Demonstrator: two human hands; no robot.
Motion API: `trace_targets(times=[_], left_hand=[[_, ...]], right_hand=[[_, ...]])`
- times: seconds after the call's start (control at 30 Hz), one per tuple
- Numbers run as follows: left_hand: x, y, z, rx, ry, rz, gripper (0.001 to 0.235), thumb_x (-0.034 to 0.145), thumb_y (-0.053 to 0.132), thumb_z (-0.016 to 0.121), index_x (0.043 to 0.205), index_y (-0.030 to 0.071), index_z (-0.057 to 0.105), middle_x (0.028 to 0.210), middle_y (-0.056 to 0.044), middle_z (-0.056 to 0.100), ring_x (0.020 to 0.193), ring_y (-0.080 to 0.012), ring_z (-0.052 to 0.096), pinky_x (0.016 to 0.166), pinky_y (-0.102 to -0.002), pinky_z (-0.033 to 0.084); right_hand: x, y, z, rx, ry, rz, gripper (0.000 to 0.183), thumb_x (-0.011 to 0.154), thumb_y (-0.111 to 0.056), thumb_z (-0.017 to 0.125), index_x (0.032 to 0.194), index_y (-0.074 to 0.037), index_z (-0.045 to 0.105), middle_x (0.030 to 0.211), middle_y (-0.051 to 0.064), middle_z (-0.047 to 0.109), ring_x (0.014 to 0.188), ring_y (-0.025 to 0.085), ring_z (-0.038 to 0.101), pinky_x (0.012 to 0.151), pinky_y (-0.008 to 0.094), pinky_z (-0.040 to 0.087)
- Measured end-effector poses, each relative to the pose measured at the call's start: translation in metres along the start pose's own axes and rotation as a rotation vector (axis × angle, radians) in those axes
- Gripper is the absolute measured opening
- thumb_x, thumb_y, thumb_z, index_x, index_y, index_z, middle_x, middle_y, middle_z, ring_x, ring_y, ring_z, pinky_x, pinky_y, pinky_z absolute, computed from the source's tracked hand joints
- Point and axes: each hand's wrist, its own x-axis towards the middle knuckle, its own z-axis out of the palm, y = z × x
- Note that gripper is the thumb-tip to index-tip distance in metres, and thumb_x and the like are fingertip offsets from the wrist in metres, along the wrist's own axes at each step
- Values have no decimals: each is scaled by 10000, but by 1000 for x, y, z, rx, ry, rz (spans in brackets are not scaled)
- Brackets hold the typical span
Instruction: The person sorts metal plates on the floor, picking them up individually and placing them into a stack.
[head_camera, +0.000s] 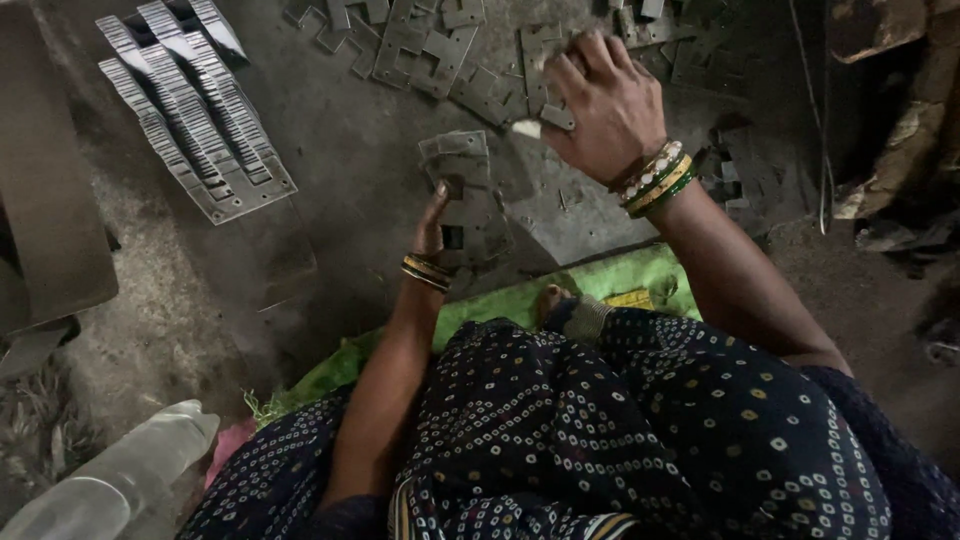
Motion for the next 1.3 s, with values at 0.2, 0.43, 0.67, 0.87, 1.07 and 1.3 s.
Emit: trace_targets(times=[0.2,0.43,0.67,0.87,1.07,1.3], left_hand=[[-18,21,29,-119,-117,-23,626,961,465,667,1388,23,552,1212,-166,684,1035,-285,703,889,-446,611],[-24,29,45,-150,-202,55,608,953,446,679,1373,27,548,1183,-166,700,1015,-292,712,886,-447,612],[-15,17,24,25,2,-17,536,882,272,757,1335,46,582,1135,-118,700,997,-276,706,846,-450,609],[5,-8,-22,140,-113,48,437,977,224,724,1306,-56,657,1253,-136,733,1168,-251,699,1024,-378,563],[0,-11,-18,-134,19,-39,454,920,282,739,1256,-13,658,1142,-128,734,1029,-261,689,903,-402,572],[12,-3,-2,-109,131,-7,474,951,302,759,1262,-43,666,1114,-111,709,983,-233,681,870,-386,558]], right_hand=[[-10,2,-6,22,-110,78,1055,935,-793,657,1649,-52,430,1692,289,191,1554,512,178,1231,701,191],[-15,-6,-29,74,-106,45,1081,939,-795,629,1669,-23,432,1695,317,191,1554,535,148,1233,718,116],[-44,-8,-47,158,-35,77,342,1037,-288,819,1268,-98,654,1244,83,696,1132,271,686,987,458,551],[-73,69,20,206,-103,321,430,967,-242,826,1330,-71,669,1250,175,664,1030,354,672,801,460,562],[-130,227,127,-133,-222,390,519,801,-185,831,1292,-134,671,1319,162,617,1205,408,593,939,511,537],[-120,272,165,-168,-454,375,713,697,-221,832,1348,-34,609,1309,230,602,1219,428,565,1015,527,468]])
